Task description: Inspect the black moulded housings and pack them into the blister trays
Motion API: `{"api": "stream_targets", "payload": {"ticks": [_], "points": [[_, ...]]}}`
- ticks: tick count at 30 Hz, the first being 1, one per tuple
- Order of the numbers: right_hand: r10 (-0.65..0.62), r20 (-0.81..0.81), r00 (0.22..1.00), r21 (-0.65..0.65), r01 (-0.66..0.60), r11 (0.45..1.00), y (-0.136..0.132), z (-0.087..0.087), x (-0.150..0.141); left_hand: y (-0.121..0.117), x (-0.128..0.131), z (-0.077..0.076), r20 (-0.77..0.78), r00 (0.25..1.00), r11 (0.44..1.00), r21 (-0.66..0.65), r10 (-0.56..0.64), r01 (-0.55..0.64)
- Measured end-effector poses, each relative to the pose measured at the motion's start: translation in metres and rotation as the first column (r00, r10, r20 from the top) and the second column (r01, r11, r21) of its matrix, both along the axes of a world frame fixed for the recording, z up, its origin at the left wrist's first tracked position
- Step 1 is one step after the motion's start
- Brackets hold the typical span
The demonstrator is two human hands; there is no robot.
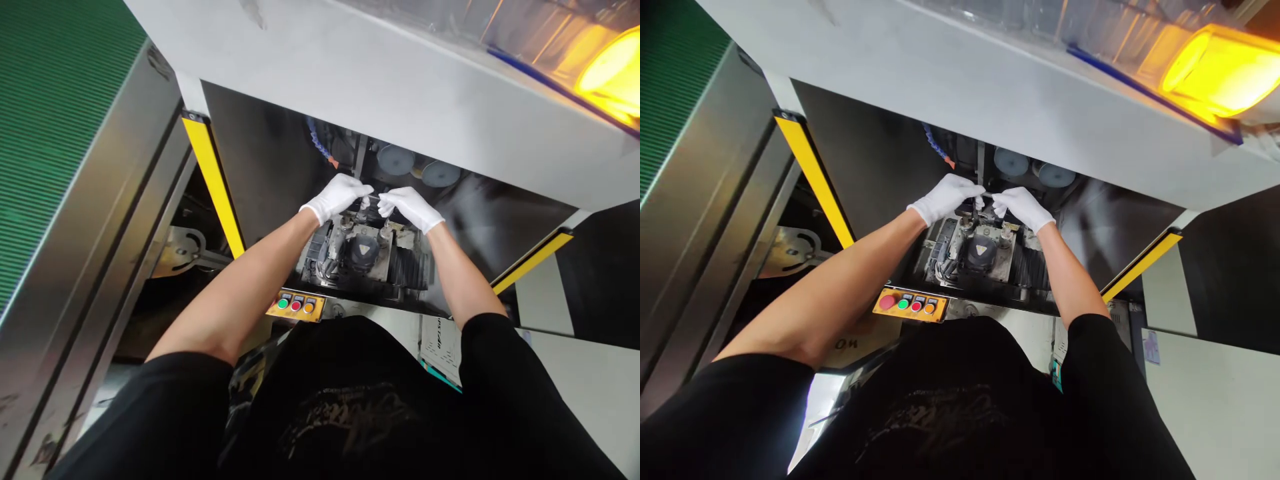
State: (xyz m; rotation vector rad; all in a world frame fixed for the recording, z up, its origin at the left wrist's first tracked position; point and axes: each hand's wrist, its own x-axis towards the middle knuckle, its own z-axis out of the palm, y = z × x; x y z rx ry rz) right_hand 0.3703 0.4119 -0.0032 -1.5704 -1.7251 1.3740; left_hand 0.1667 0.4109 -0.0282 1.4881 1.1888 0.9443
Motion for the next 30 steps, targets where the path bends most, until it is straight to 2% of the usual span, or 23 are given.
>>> {"api": "stream_targets", "payload": {"ticks": [2, 5, 9, 13, 16, 19, 24, 27, 30], "points": [[-0.026, -0.120, 0.992, 0.004, 0.027, 1.000, -0.003, -0.002, 0.002, -0.010, 0.000, -0.010, 0.230, 0.971, 0.998, -0.038, 0.060, -0.053], [0.024, -0.098, 0.995, 0.006, -0.024, 1.000, -0.002, -0.003, 0.006, -0.018, 0.006, -0.022, 0.370, 0.917, 0.989, -0.036, 0.147, -0.144], [0.130, 0.077, 0.989, 0.057, -0.134, 0.989, 0.001, -0.002, 0.011, -0.017, 0.012, -0.029, 0.444, 0.880, 0.984, -0.022, 0.170, -0.179], [0.074, -0.016, 0.997, 0.186, -0.070, 0.980, -0.013, -0.009, 0.016, -0.016, 0.011, -0.030, 0.491, 0.859, 0.987, -0.013, 0.144, -0.158], [-0.024, -0.095, 0.995, 0.285, 0.050, 0.957, -0.029, -0.021, 0.019, -0.018, 0.011, -0.029, 0.503, 0.853, 0.988, -0.024, 0.141, -0.150], [-0.086, -0.056, 0.995, 0.306, 0.099, 0.947, -0.035, -0.032, 0.022, -0.018, 0.012, -0.030, 0.485, 0.857, 0.982, -0.022, 0.174, -0.187], [-0.066, 0.004, 0.998, 0.330, 0.061, 0.942, -0.032, -0.036, 0.024, -0.016, 0.019, -0.028, 0.446, 0.867, 0.974, -0.054, 0.222, -0.222], [-0.053, -0.095, 0.994, 0.384, 0.085, 0.919, -0.031, -0.039, 0.022, -0.016, 0.016, -0.029, 0.381, 0.888, 0.964, -0.035, 0.256, -0.263], [-0.045, -0.183, 0.982, 0.379, 0.113, 0.919, -0.028, -0.045, 0.017, -0.017, 0.011, -0.029, 0.275, 0.912, 0.949, -0.012, 0.305, -0.314]]}}
